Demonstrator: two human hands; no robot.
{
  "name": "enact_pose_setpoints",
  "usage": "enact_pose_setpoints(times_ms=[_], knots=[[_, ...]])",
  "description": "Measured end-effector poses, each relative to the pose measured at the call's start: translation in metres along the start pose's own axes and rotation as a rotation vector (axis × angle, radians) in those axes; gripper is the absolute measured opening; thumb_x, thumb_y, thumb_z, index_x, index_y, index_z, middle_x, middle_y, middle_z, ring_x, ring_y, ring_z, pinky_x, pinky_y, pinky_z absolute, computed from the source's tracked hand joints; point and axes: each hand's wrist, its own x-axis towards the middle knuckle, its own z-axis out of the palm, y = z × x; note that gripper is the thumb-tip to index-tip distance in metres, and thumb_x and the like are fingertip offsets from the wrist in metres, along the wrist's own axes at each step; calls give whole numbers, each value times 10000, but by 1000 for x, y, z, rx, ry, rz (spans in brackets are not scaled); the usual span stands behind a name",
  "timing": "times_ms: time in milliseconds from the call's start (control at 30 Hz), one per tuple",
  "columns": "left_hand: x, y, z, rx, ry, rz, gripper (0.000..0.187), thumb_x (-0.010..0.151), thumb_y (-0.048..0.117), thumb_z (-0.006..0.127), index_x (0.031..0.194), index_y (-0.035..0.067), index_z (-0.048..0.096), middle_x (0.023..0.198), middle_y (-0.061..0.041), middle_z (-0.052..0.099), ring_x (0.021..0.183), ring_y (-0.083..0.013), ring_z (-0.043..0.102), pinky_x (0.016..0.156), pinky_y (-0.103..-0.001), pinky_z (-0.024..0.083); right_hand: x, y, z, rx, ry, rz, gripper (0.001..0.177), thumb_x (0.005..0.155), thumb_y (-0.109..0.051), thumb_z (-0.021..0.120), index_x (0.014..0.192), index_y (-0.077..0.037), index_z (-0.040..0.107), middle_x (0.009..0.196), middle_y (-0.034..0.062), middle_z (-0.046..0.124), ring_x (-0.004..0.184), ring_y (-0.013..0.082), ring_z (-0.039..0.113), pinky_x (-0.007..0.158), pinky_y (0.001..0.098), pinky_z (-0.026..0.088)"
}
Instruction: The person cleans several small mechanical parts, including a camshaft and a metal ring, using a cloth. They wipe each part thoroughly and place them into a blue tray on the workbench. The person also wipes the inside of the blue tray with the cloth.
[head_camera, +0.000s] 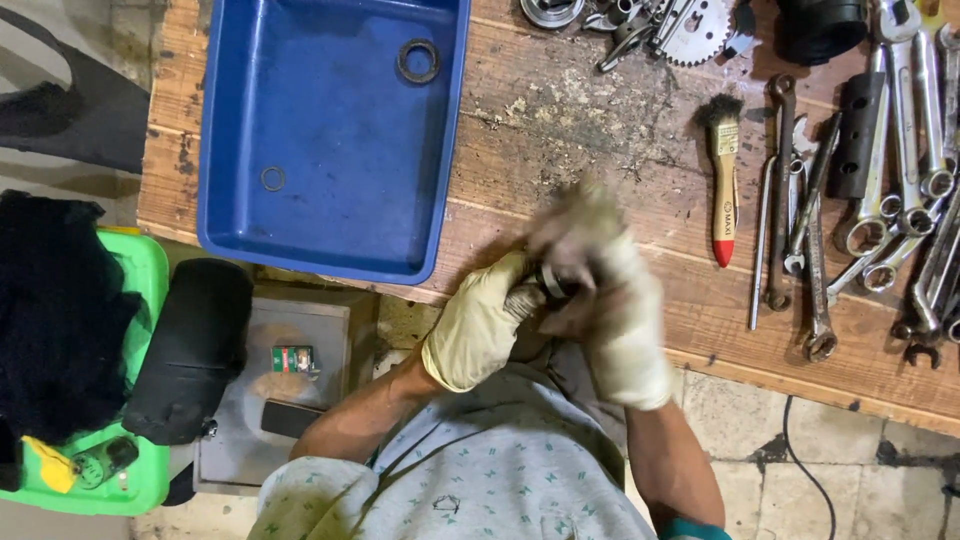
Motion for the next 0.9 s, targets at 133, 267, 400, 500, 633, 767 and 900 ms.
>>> enact_pose_setpoints(times_ms=[133,267,400,500,633,767,900], knots=[[-5,-36,8,43,-10,-60,178,999,210,609,1146,119,649,1001,-185,726,1007,-393,711,913,-488,556,-9,24,-3,-485,-235,-325,343,1010,-282,626,1216,-11,674,1156,171,564,1120,413,641,986,503,533],[-3,-2,-1,2,-62,-102,252,1009,236,548,1201,112,654,1058,-167,748,1060,-347,716,965,-472,548,-10,27,22,-539,36,-276,366,1051,-291,446,903,-74,701,788,80,581,750,229,583,779,381,515],[-6,-27,7,-153,-42,-286,359,1026,369,536,1291,156,652,1020,-112,753,1020,-245,737,994,-416,556,21,-19,49,434,252,320,385,1070,-303,492,788,-81,630,684,84,679,724,182,693,916,310,548],[2,-23,1,-303,-10,-299,432,1029,360,527,1333,75,639,800,-88,745,828,-178,720,871,-355,596,7,-6,28,415,50,278,178,1029,-222,563,1054,-46,567,869,144,681,779,245,721,843,365,595],[19,-3,-18,-421,55,-366,364,1039,334,496,1249,138,721,943,-141,788,938,-253,756,968,-365,565,-11,18,-8,379,-229,212,533,969,-102,672,1452,6,473,1147,234,686,861,339,765,734,446,666],[10,-29,-4,-365,34,-305,363,1013,249,514,1104,-17,744,796,-211,736,807,-217,649,807,-397,582,4,0,-3,-517,-321,-138,400,834,4,787,1227,-47,736,1149,145,741,1087,333,723,925,451,578],[8,-58,5,-228,12,-254,324,1018,296,534,1030,50,745,795,-167,736,753,-234,703,721,-374,590,13,7,-2,-787,-379,-512,384,949,-151,645,1298,8,639,1186,212,636,1019,465,654,806,549,578]])
